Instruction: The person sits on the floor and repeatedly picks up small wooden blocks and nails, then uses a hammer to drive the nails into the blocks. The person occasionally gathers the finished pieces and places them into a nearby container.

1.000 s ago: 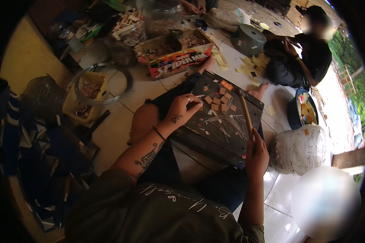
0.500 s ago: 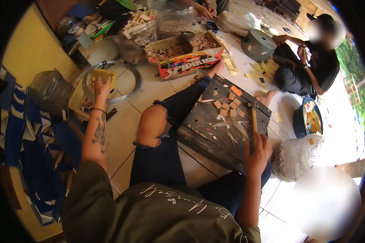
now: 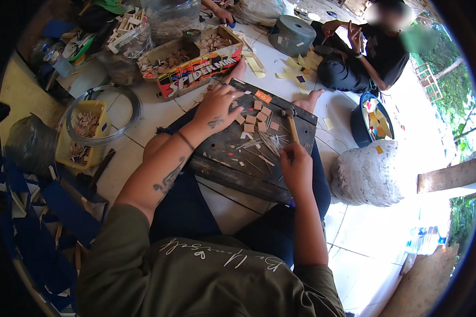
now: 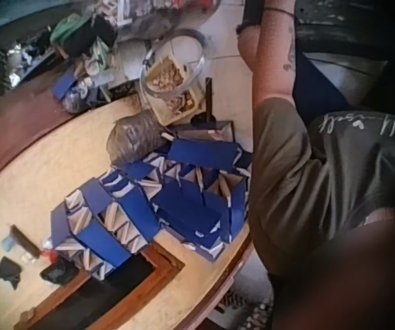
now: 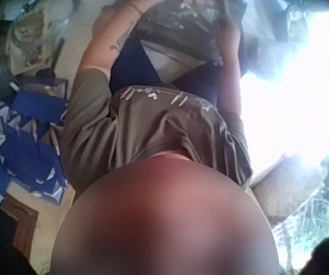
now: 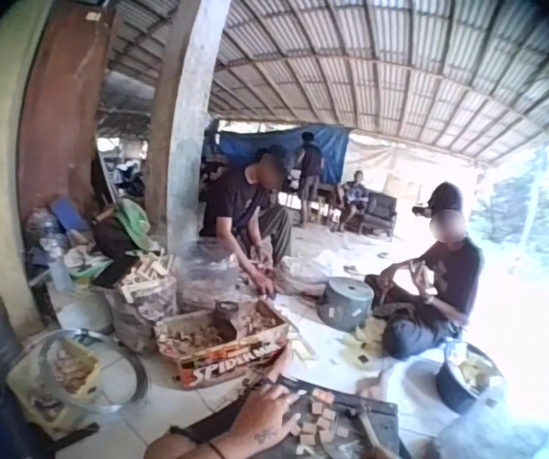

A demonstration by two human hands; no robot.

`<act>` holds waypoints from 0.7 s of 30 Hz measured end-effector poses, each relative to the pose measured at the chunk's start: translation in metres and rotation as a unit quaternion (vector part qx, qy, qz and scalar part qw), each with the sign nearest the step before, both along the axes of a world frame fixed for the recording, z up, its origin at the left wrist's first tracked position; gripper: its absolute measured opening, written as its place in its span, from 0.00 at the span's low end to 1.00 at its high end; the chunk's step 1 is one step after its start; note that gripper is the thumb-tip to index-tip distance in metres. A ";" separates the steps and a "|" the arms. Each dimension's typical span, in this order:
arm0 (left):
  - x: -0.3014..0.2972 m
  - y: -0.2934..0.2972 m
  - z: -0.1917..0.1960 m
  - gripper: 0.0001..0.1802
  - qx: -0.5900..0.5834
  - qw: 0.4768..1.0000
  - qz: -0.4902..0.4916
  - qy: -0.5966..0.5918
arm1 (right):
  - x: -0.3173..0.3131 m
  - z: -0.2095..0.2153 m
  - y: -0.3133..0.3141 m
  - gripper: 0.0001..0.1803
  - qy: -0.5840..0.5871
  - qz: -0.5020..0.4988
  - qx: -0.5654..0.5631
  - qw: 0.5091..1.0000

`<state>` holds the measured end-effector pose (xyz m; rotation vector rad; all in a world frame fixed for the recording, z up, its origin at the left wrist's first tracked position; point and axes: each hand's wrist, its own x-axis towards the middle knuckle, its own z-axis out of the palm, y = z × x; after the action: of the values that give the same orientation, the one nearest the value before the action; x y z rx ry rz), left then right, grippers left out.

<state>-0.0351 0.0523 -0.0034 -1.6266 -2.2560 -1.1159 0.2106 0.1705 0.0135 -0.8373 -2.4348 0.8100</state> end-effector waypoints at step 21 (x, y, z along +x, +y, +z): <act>0.066 -0.043 -0.002 0.06 0.031 0.997 -0.001 -0.075 | -0.025 -0.004 -0.005 0.05 0.197 0.053 -0.473 0.857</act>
<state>0.0305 0.0090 -0.0054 -1.5703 -2.2842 -1.3360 0.1854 0.1650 0.0096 -0.7222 -1.6427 2.0613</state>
